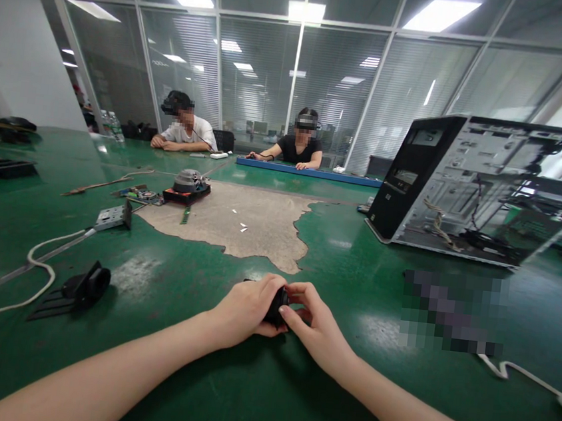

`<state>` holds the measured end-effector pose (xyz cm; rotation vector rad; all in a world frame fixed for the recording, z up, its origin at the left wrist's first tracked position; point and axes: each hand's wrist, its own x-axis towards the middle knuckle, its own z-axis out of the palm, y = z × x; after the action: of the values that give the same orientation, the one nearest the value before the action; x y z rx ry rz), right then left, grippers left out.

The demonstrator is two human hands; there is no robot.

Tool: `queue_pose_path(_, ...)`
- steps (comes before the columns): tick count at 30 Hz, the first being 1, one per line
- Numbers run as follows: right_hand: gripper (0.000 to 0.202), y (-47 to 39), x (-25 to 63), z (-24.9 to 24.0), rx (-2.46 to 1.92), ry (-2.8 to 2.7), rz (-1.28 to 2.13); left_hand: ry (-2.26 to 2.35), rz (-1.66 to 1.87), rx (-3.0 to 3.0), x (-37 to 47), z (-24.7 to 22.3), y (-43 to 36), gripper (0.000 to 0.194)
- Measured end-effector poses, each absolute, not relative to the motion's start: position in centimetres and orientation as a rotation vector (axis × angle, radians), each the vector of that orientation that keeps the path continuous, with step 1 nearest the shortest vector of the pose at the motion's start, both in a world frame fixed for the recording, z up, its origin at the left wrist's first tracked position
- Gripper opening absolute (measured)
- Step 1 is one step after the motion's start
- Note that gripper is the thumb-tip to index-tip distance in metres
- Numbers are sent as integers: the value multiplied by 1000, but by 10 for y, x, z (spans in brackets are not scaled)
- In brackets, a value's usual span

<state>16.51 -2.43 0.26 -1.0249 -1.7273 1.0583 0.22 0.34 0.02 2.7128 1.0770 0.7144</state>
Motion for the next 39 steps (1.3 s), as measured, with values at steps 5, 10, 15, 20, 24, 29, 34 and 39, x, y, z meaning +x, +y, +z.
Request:
queue_pose_path(5,18,-24,165,2,-1047,-1732,1093,1069,719,2725,2,-1,4,55)
queue_pose_path(10,14,-26,165,3,-998,-1734,1095,1066,735,2715,2,1,2,54)
queue_pose_path(15,14,-24,164,4,-1008,-1718,1116,1068,728,2715,2,4,1,55)
queue_pose_path(20,18,-26,165,4,-1023,-1787,1013,1080,699,2724,2,4,0,56)
queue_pose_path(24,18,-28,165,4,-968,-1854,868,1091,674,2744,2,4,0,58)
queue_pose_path(29,14,-27,165,2,-979,-1803,913,1064,717,2727,2,3,1,55)
queue_pose_path(34,16,-26,164,1,-1011,-1758,986,1062,733,2717,3,2,1,56)
queue_pose_path(39,17,-26,164,2,-1072,-1757,1015,1046,729,2724,1,3,0,58)
